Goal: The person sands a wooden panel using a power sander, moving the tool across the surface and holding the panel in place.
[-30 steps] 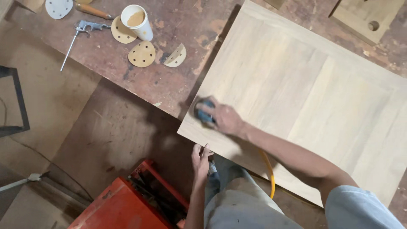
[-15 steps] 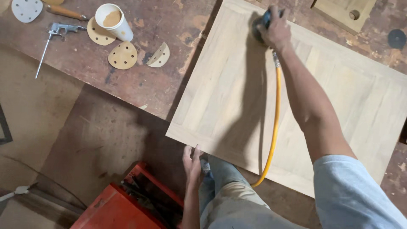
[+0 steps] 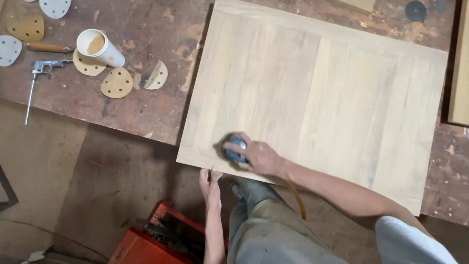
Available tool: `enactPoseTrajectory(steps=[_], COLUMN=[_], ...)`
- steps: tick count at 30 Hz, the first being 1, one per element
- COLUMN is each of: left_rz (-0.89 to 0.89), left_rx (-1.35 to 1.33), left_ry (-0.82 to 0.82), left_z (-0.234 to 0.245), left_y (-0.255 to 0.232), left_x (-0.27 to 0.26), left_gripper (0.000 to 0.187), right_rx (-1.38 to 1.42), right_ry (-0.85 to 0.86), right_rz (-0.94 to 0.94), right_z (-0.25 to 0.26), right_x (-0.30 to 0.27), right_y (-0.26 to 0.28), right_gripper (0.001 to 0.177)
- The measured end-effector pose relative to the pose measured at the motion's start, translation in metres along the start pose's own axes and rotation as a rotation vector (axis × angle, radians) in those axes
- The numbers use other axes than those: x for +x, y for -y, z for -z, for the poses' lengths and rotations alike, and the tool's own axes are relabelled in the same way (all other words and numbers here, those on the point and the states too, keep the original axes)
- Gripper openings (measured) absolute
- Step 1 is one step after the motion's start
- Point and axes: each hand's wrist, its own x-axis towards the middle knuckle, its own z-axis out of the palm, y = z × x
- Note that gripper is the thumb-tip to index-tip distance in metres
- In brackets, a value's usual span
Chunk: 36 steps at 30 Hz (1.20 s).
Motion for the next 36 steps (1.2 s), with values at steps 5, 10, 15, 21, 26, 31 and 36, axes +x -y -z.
enactPoseTrajectory(steps=[5, 10, 15, 21, 26, 31, 36], left_rz=[-0.013, 0.038, 0.025, 0.053, -0.046, -0.113, -0.102], left_rx=[0.029, 0.063, -0.013, 0.031, -0.078, -0.089, -0.062], left_ry=[-0.023, -0.044, -0.094, -0.088, -0.071, -0.033, -0.045], left_z=[-0.001, -0.006, -0.01, -0.011, -0.008, -0.003, -0.002], left_y=[-0.014, -0.034, -0.054, -0.059, -0.037, -0.03, -0.028], left_x=[-0.012, -0.023, -0.032, -0.034, -0.016, -0.01, -0.01], left_gripper=[0.043, 0.043, 0.033, 0.042, 0.033, 0.025, 0.028], right_rx=[-0.037, -0.211, -0.365, -0.26, -0.203, -0.065, -0.164], right_ry=[-0.067, -0.123, -0.46, -0.445, -0.408, -0.336, -0.187], right_rz=[-0.071, -0.558, -0.679, -0.632, -0.479, -0.298, -0.23], right_z=[0.023, 0.126, 0.216, 0.233, 0.148, 0.062, 0.023], right_x=[-0.014, 0.045, 0.111, 0.092, 0.025, -0.056, -0.1], right_y=[-0.017, -0.094, -0.215, -0.203, -0.127, -0.03, 0.008], right_gripper=[0.065, 0.068, 0.048, 0.059, 0.063, 0.063, 0.053])
